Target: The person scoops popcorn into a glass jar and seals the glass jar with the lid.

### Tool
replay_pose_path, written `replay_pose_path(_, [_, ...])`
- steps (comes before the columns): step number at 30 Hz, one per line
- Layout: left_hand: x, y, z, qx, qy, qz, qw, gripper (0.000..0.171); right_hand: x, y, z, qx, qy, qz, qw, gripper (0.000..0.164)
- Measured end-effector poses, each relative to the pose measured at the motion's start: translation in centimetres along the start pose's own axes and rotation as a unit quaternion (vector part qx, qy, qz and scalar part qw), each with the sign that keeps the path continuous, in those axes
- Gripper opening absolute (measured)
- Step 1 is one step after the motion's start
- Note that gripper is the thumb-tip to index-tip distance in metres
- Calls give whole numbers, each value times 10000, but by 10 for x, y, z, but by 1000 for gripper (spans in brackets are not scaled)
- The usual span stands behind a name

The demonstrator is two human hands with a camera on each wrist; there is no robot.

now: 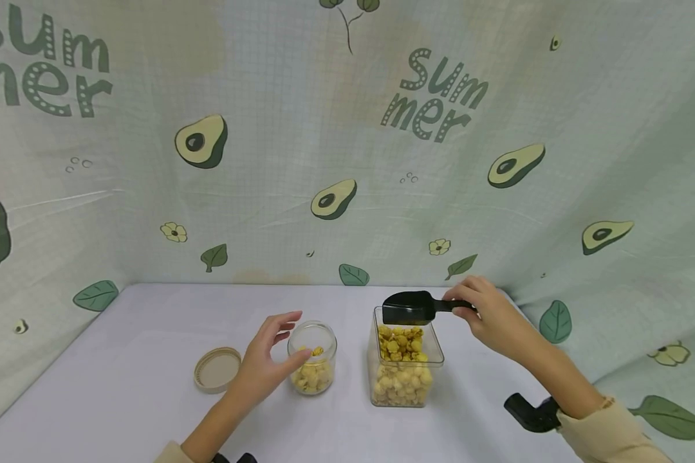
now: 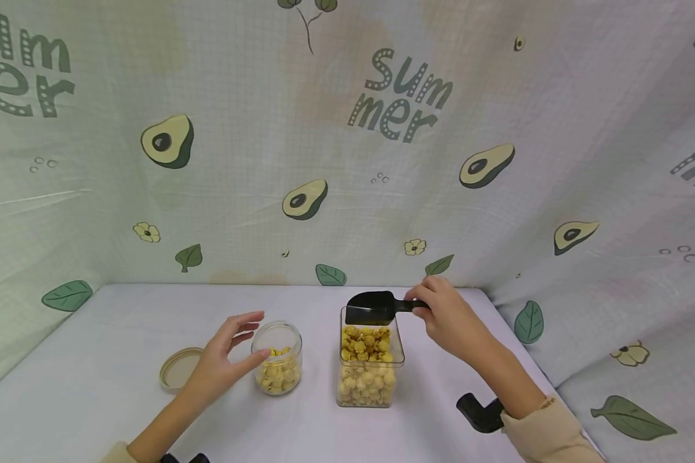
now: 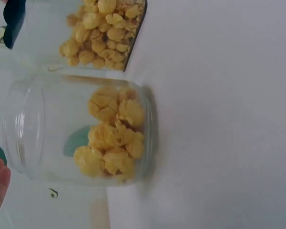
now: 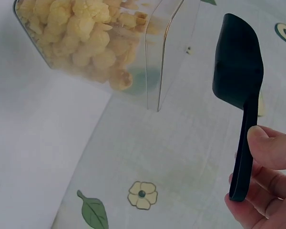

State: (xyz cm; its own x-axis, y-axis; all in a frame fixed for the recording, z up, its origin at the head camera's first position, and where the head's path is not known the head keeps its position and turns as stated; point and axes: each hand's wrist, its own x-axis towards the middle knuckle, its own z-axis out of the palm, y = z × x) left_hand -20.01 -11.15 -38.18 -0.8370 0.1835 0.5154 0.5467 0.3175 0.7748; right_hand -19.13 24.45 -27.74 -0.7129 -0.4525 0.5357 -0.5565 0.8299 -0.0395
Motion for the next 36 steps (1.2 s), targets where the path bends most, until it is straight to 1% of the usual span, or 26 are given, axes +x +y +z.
replay_pose_path(3, [0,10,10,-2,116,280,9995,59,-1,2,-1,-30,97,-91,9999,24])
replay_pose_path(6, [-1,19,24,-52,163,596,9981,64,-2,5,-2,-53,211,-177,9996,26])
replay_pose_path(9, [-2,28,40,-213,64,792,9966,67,-3,6,-3,-127,206,-170,9996,26])
replay_pose_path(12, [-3,34,55,-463,-127,844,9953,68,-4,8,-3,-213,171,-146,9995,24])
replay_pose_path(15, [-4,38,69,-684,-363,633,9950,68,-4,8,-4,-338,224,-226,9989,23])
replay_pose_path(17, [-5,40,77,-803,-552,425,9943,66,-3,8,-6,-451,268,-303,9982,23])
replay_pose_path(19, [-5,41,83,-940,-729,206,9927,65,-2,6,-8,-545,267,-343,9976,22])
replay_pose_path(21, [-4,40,87,-1073,-873,15,9904,63,0,4,-10,-610,176,-303,9975,22])
replay_pose_path(24, [-3,37,90,-1203,-938,-237,9880,62,3,-1,-14,-661,-46,-181,9976,20])
replay_pose_path(27, [-2,33,93,-1216,-952,-499,9867,60,6,-5,-16,-696,-248,-32,9973,19])
replay_pose_path(31, [-1,27,97,-1265,-1008,-724,9842,57,10,-10,-18,-810,-336,38,9961,19])
replay_pose_path(34, [0,24,100,-1408,-1058,-854,9807,57,13,-14,-20,-1062,-411,-2,9935,19])
replay_pose_path(36, [1,22,101,-1511,-1067,-944,9782,56,15,-17,-22,-1332,-524,-30,9897,18])
